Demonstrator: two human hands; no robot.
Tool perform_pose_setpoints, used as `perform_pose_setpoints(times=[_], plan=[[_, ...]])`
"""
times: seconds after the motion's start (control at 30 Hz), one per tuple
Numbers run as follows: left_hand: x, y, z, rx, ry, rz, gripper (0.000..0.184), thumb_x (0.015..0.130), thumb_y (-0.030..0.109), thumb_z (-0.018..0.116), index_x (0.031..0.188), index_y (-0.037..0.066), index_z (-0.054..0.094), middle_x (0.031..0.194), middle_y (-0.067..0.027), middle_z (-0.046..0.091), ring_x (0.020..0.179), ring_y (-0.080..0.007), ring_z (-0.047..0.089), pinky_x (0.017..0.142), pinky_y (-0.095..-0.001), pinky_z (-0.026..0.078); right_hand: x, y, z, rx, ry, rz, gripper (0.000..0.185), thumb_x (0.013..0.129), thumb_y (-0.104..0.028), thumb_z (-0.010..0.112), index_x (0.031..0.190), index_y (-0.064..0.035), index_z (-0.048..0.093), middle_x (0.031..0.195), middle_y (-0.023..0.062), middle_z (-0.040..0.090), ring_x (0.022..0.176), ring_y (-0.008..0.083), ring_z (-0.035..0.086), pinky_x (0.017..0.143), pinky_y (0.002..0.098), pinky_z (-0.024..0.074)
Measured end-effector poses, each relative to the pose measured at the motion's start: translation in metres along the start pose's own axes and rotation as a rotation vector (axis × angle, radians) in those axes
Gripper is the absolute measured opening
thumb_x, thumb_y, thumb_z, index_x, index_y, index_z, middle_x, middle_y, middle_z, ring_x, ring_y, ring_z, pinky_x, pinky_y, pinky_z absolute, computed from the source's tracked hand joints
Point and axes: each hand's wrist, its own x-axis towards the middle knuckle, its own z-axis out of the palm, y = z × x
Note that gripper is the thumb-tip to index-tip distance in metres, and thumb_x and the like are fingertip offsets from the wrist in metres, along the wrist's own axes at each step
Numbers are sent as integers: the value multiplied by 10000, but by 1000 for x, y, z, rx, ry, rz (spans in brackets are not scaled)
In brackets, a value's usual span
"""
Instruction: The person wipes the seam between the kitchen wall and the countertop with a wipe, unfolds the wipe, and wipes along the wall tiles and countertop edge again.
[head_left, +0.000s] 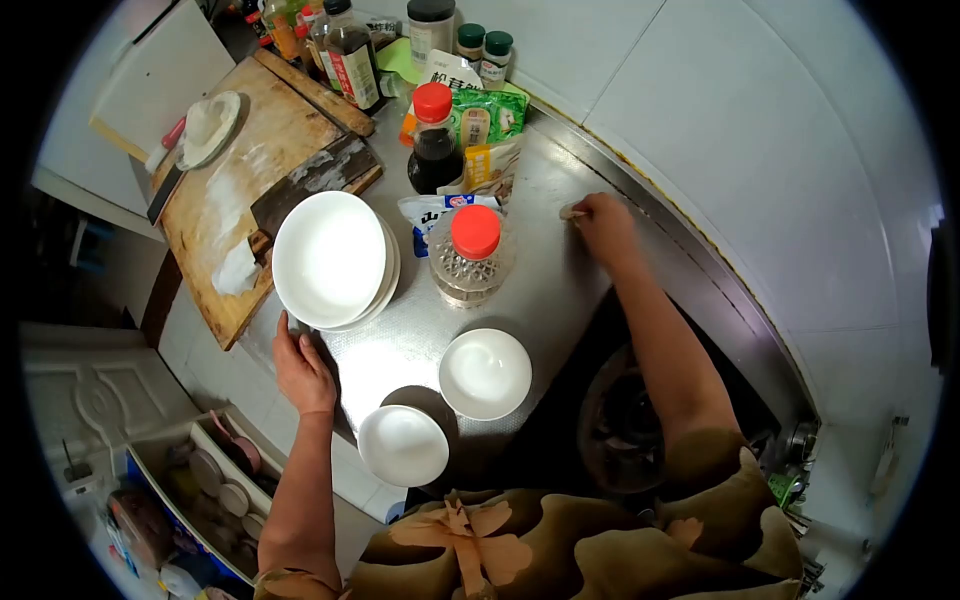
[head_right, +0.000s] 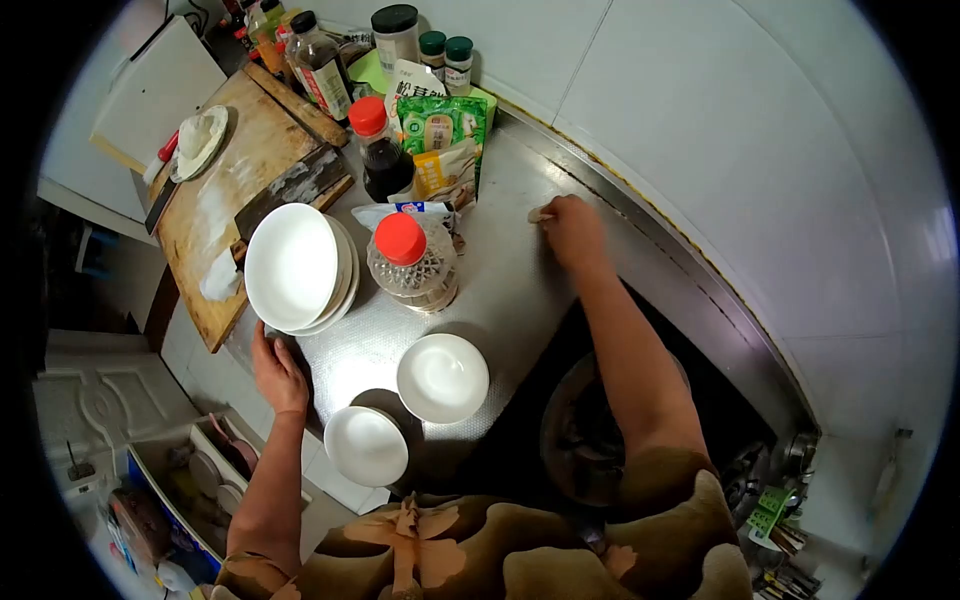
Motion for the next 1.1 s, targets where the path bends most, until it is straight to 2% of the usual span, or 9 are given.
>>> perform_pose_setpoints(times=[0.1,0.17,0.23,0.37,0.57,0.73,0.83,0.97,1.1], plan=[[0,-1,-1,34,14,10,390,956,182,456,1327,65,471,977,-139,558,861,-323,560,759,-401,464,18,22,-14,45,10,347,134,793,-159,680,886,-70,717,924,143,672,889,333,637,793,407,502],[0,1,3,35,24,32,390,953,177,458,1326,65,473,980,-141,559,862,-322,562,760,-400,465,14,25,-9,4,24,320,124,796,-148,671,879,-67,718,905,154,674,871,337,641,786,417,505],[0,0,1,6,30,18,390,944,169,465,1319,65,478,975,-150,559,866,-330,561,765,-408,463,2,6,3,-52,42,-45,127,778,-162,676,858,-68,705,886,142,672,855,311,645,781,403,500],[0,-3,1,-14,55,8,399,911,149,517,1303,74,499,991,-162,576,906,-352,573,802,-419,465,24,55,15,-117,159,172,138,792,-156,636,900,-91,692,949,132,669,918,331,629,808,426,496],[2,0,-2,87,-6,11,410,929,195,493,1328,103,471,964,-127,567,896,-330,570,742,-432,480,24,21,27,13,187,-144,110,807,-39,575,853,-42,675,929,144,628,867,359,619,751,438,490],[2,2,-3,87,7,9,409,931,191,505,1330,109,468,951,-112,565,896,-314,572,735,-420,486,35,29,28,-123,193,8,94,820,-79,599,857,-46,678,901,142,645,858,352,621,754,432,494],[3,3,-5,76,3,10,412,926,184,513,1329,112,470,959,-111,569,894,-314,574,733,-425,488,25,28,30,-48,77,-257,85,819,-73,609,859,-40,676,891,141,644,851,347,623,751,433,493],[3,5,-7,93,-9,-4,416,920,173,516,1328,108,471,985,-113,581,910,-315,577,751,-421,491,16,27,10,-59,98,106,73,807,-78,631,846,-32,671,889,158,637,849,353,619,749,431,491],[2,-1,-3,39,-3,3,411,928,163,501,1329,82,463,1018,-156,575,907,-354,576,768,-429,481,2,14,11,8,51,-146,81,789,-97,642,841,-46,677,895,173,635,851,362,615,758,440,488]])
